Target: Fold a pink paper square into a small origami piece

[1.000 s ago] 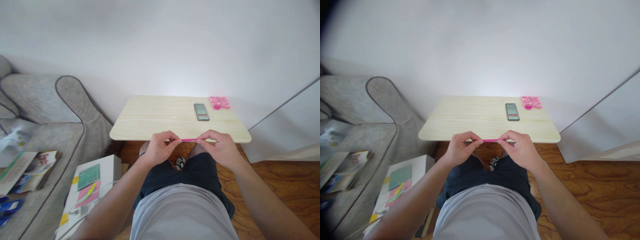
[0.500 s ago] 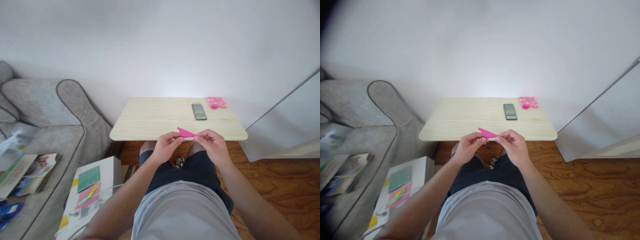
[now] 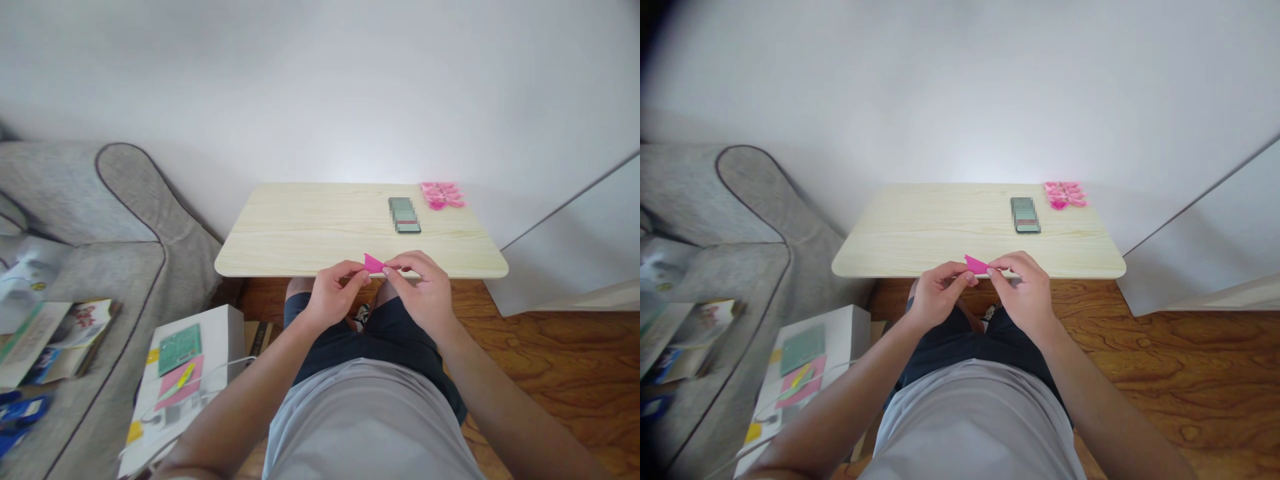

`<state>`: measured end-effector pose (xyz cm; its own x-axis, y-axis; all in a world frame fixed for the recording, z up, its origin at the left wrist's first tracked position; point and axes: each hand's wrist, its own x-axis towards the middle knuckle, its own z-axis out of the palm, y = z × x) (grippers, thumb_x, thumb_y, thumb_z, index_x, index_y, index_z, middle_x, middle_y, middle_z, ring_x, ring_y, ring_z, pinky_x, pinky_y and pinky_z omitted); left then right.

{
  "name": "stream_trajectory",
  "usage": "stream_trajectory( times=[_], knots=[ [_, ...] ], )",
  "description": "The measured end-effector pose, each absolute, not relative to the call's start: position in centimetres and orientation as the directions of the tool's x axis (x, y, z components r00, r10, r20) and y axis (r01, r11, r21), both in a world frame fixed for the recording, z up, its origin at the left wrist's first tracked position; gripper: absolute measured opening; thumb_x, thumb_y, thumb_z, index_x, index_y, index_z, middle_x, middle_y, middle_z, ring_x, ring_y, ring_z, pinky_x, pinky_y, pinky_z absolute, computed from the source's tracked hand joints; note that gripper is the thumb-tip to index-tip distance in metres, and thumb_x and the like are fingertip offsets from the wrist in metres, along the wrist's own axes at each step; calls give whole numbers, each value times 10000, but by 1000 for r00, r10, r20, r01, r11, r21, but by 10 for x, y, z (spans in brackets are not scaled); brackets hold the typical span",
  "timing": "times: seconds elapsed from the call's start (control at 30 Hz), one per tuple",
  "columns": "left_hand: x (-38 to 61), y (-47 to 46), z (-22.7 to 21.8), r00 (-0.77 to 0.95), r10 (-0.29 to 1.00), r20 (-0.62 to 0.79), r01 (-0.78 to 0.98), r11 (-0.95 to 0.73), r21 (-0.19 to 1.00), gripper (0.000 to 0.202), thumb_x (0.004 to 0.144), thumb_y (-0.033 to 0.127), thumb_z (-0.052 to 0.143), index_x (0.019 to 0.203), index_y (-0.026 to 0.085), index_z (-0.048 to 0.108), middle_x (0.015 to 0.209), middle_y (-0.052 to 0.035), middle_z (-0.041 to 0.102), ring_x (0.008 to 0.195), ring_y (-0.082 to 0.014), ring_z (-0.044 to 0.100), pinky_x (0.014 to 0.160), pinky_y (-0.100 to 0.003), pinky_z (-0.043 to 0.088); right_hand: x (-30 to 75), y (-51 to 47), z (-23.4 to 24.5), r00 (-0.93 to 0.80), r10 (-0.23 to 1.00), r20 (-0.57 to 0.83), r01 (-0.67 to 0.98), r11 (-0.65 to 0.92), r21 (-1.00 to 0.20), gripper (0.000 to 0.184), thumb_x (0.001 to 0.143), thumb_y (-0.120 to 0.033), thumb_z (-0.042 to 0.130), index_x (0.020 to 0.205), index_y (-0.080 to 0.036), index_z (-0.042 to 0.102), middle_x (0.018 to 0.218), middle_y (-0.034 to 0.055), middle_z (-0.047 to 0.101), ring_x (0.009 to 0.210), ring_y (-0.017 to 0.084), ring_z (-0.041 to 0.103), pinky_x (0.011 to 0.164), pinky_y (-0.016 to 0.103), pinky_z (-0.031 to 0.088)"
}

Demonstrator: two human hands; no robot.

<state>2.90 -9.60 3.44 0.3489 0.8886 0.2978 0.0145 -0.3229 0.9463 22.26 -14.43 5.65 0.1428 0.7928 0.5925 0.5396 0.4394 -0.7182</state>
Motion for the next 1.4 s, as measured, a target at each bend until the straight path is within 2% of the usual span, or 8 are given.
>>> stream_trajectory(
  times=[0.17,0.33,0.63,0.77,1.0,1.17,1.27,1.4],
  knots=[
    [34,-103,34,314,893,322,15,-344,939,214,970,373,712,1030,186,797,858,-42,810,795,-167,764,758,-259,598,220,-150,55,76,662,746,674,517,-528,193,908,-140,738,1055,-260,776,1000,66,755,950,236,698,888,423,571],
    [33,-104,34,295,887,356,57,-388,920,212,985,380,692,1023,200,796,852,-35,813,809,-174,773,785,-275,600,219,-151,56,57,633,772,687,536,-490,243,901,-111,738,1087,-265,766,1022,67,764,970,238,700,899,428,570],
    [35,-104,38,288,862,417,125,-465,876,168,990,329,686,1022,204,792,881,-26,821,815,-160,779,756,-254,600,221,-149,68,82,756,649,595,485,-641,65,918,-180,728,887,-238,726,853,29,677,816,189,628,754,351,511],
    [34,-105,40,269,839,473,175,-525,833,154,990,307,686,1034,210,797,933,-27,828,849,-154,775,799,-256,606,222,-151,71,52,836,546,560,428,-709,28,921,-248,735,908,-232,755,797,12,644,754,170,605,714,328,493],
    [32,-106,40,251,832,494,162,-540,826,197,1012,324,658,1108,217,792,1057,-50,822,956,-171,765,893,-282,611,222,-157,66,-24,985,169,310,168,-936,328,973,-454,694,1200,-231,775,796,18,750,706,183,700,709,324,574],
    [35,-105,44,227,901,369,-36,-371,928,264,980,396,712,1146,205,789,1093,-70,815,988,-181,760,928,-295,601,219,-156,61,-42,978,207,209,211,-955,365,967,-450,712,1285,-276,756,1109,59,801,1021,246,744,948,410,593],
    [39,-104,49,237,932,273,-250,-213,945,303,914,424,790,1105,189,788,1050,-69,818,937,-177,762,895,-297,614,216,-157,63,-57,972,229,138,235,-962,360,963,-441,722,1281,-277,750,1132,60,791,1022,239,731,988,424,581],
    [41,-105,56,255,945,207,-365,-104,925,310,827,392,877,1046,187,799,1029,-57,813,911,-160,749,890,-289,612,212,-160,68,-103,964,245,42,251,-967,355,938,-401,762,1270,-276,742,1110,48,771,1015,218,718,960,381,583]
  ],
)
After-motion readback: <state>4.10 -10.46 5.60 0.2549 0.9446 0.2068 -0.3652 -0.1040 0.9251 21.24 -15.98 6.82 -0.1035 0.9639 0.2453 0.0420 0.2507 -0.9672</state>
